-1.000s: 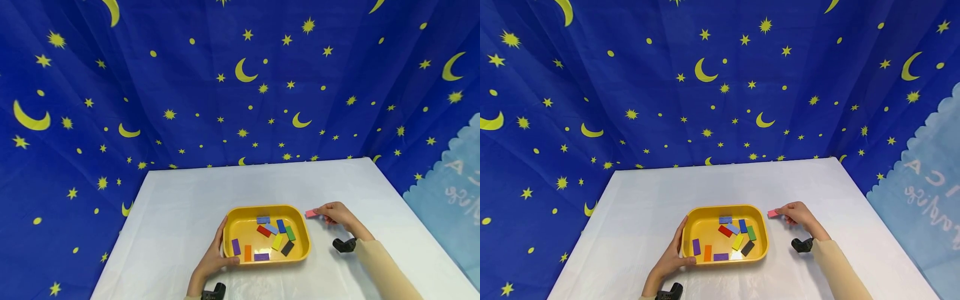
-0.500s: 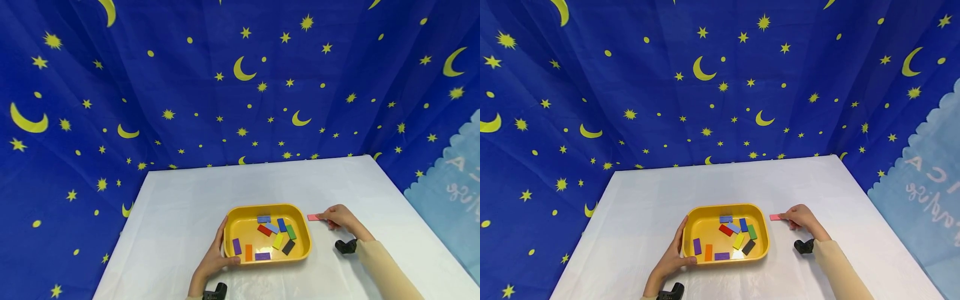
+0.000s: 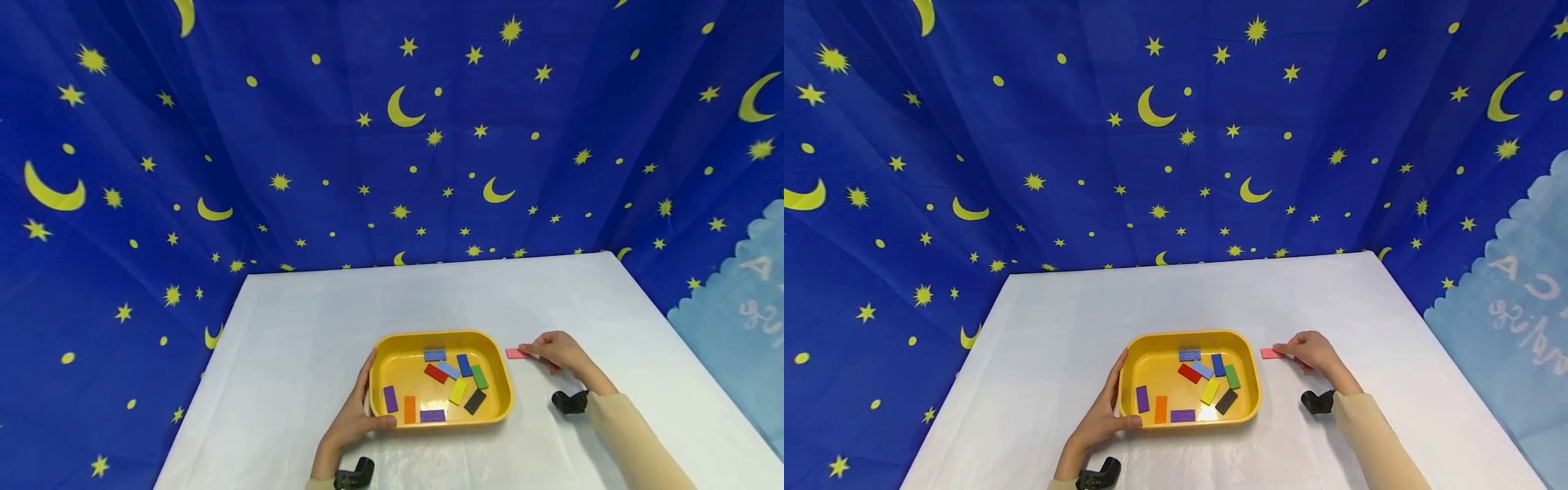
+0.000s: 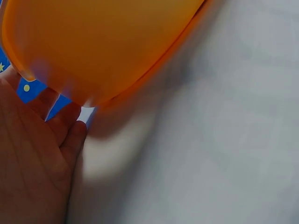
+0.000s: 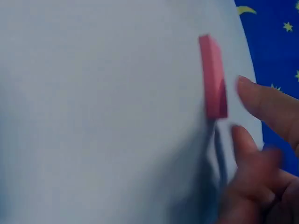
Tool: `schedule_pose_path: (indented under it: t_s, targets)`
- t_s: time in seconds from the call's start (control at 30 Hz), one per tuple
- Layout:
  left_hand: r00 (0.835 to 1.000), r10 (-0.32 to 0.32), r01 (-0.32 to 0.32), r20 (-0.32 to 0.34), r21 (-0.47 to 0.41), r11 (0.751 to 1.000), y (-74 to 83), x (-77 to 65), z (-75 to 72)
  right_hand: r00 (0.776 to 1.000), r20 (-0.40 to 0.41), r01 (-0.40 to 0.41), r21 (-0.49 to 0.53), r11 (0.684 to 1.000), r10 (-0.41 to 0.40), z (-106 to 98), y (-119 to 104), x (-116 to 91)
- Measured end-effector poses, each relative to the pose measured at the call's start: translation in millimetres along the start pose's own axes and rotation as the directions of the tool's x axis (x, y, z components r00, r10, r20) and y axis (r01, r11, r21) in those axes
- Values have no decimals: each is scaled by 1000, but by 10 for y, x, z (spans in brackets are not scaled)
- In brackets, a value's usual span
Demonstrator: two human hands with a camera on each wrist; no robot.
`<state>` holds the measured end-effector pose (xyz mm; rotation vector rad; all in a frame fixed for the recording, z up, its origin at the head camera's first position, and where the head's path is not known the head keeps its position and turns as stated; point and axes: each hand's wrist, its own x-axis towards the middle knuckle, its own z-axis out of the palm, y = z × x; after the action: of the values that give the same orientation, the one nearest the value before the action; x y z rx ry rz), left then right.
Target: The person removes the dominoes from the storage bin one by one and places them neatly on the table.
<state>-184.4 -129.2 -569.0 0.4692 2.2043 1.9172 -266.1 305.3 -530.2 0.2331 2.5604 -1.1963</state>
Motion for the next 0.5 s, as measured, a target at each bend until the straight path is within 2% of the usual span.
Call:
schedule_pose_path:
  t_s: [0.1, 0.23, 0.37, 0.43, 0.5]
  targets:
    - [1000, 5, -5, 3, -4, 1000, 23, -1, 5, 998, -38, 52, -41, 998, -53, 7, -152, -15]
    - [1000, -6, 6, 2, 0, 1000, 85, -1, 17, 980, -65, 184, -80, 980, -189, 58, -506, -69]
    - [1000, -10, 10, 9, -10, 1000, 113, 2, 33, 939, -43, 331, -166, 929, -342, 176, -916, -173]
    - [1000, -13, 13, 6, -6, 1000, 94, 4, 36, 915, -2, 392, -221, 893, -403, 266, -1098, -220]
    - [1000, -16, 16, 3, 0, 1000, 62, 7, 37, 896, 74, 440, -269, 857, -437, 368, -1248, -256]
